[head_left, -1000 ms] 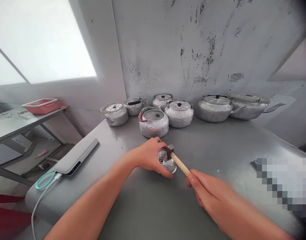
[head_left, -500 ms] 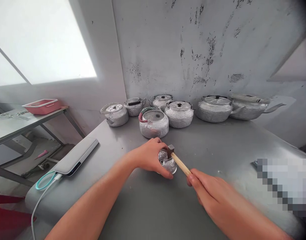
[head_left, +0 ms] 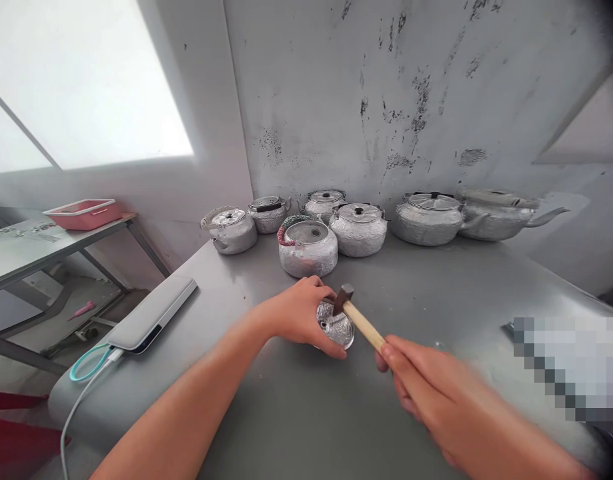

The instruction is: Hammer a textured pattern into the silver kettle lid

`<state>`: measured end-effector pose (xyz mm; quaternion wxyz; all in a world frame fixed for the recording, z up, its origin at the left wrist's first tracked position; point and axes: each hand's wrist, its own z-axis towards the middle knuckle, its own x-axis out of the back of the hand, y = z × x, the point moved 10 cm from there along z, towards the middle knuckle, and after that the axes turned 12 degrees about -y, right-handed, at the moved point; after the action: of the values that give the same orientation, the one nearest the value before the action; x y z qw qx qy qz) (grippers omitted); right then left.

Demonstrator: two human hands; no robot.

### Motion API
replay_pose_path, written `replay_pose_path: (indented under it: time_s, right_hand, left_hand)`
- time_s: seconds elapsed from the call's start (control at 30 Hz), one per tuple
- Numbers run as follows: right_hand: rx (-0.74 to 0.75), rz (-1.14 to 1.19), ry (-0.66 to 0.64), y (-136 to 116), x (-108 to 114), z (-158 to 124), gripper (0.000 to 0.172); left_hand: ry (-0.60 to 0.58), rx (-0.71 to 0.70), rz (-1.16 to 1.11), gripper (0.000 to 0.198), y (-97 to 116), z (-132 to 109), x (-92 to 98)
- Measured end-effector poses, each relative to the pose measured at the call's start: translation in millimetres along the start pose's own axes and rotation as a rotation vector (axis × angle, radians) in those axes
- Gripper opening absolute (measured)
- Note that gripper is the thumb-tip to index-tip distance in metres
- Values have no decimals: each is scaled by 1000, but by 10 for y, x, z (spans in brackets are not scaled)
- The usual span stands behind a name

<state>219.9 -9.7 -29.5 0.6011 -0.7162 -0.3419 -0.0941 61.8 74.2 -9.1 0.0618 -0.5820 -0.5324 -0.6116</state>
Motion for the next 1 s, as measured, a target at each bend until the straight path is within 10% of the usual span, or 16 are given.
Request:
replay_pose_path:
  time_s: [0.3,0.47,0.63,0.8,1.0]
  right_hand:
    - [5,605,151,-74,434,62,40]
    - [37,776,179,10,469,130,35]
    - [12,832,150,64,393,179,31]
    - [24,838,130,63,388,192,29]
    - [21,809,95,61,350,209,31]
  left_hand:
    - [99,-95,39,87,88,-16,67]
    - [151,-159,-33,61,193,-64,155]
    - [-11,-194,-514,34,158,-1,72]
    - [3,-83,-1167,49,-98,91,-44]
    - [-41,143,-1156,59,-270,86,-165]
